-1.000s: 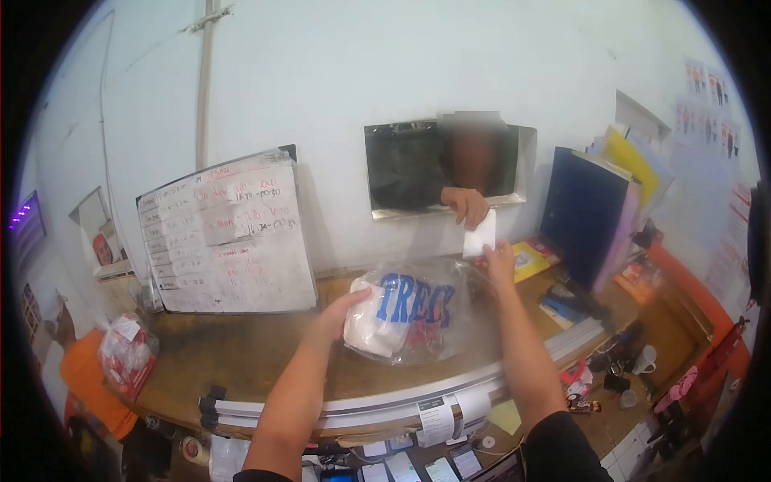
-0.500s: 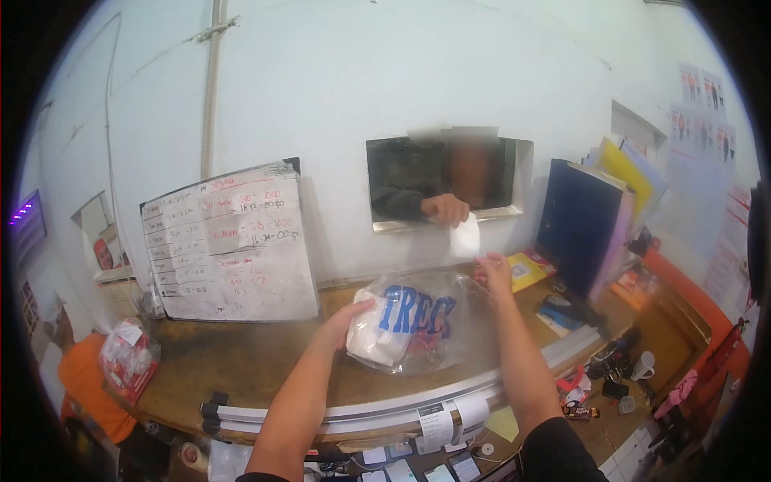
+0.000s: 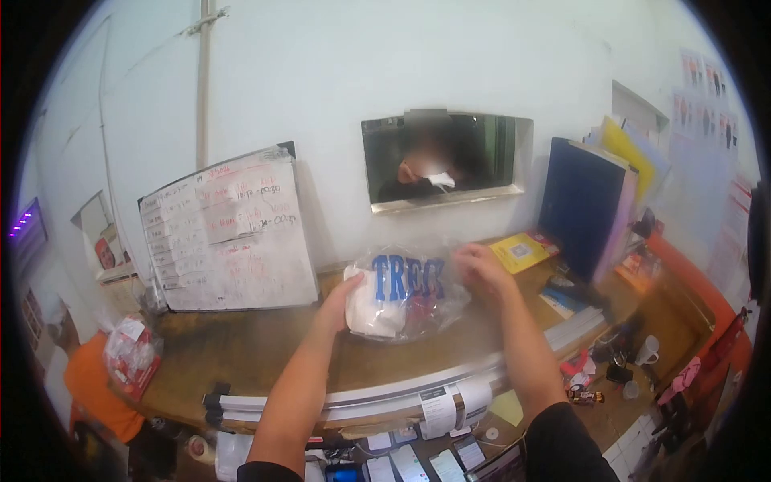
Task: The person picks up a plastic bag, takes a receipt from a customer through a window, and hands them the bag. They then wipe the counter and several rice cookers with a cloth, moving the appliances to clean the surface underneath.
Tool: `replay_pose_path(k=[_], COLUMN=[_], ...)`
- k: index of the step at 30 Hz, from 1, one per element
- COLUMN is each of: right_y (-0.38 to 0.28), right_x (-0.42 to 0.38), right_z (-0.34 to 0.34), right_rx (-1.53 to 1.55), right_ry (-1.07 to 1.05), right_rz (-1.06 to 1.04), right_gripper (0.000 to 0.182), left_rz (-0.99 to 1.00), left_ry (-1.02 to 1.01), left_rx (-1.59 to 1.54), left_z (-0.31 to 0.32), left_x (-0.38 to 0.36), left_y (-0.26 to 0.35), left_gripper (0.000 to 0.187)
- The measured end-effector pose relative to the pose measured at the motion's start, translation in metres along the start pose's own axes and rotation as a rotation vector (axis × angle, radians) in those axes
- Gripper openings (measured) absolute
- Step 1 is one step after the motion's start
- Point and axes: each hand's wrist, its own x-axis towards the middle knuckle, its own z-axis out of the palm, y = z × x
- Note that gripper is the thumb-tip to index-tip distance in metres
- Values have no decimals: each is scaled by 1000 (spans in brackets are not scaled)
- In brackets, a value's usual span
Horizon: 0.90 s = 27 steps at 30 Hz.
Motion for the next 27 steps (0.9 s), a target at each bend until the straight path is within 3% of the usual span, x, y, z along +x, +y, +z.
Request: replay_pose_path(k=[3, 10, 14, 17, 20, 23, 24, 25, 27], right_y=[12, 23, 9, -12, 4, -19, -20, -15, -11], right_x=[5, 19, 11, -5, -11, -12, -4, 10, 25], right_z=[6, -5, -14, 6, 25, 52, 51, 43, 38], right_rx=[-20, 149, 14, 283, 32, -291, -247, -202, -217], right_ry=[-71, -8, 71, -169, -211, -117, -119, -122, -32], right_rz=[4, -120, 238, 378, 98, 67, 60, 55, -56], right_gripper=[16, 17, 29, 44, 54, 51, 48, 46, 35], left_rz=[20, 83, 134, 195, 202, 220, 238, 290, 338], left_ry=[13, 43, 73, 74, 60, 69, 77, 53, 249], left_rx=[-2, 57, 35, -41, -112, -35, 9, 73, 328], left_z=[2, 5, 7, 10, 12, 15, 17, 16, 21], left_x=[-3, -1, -3, -7, -12, -9, -7, -3, -5], left_y=[1, 1, 1, 3, 5, 4, 4, 6, 14], left_gripper=[53, 58, 59, 60, 61, 61, 61, 74, 85])
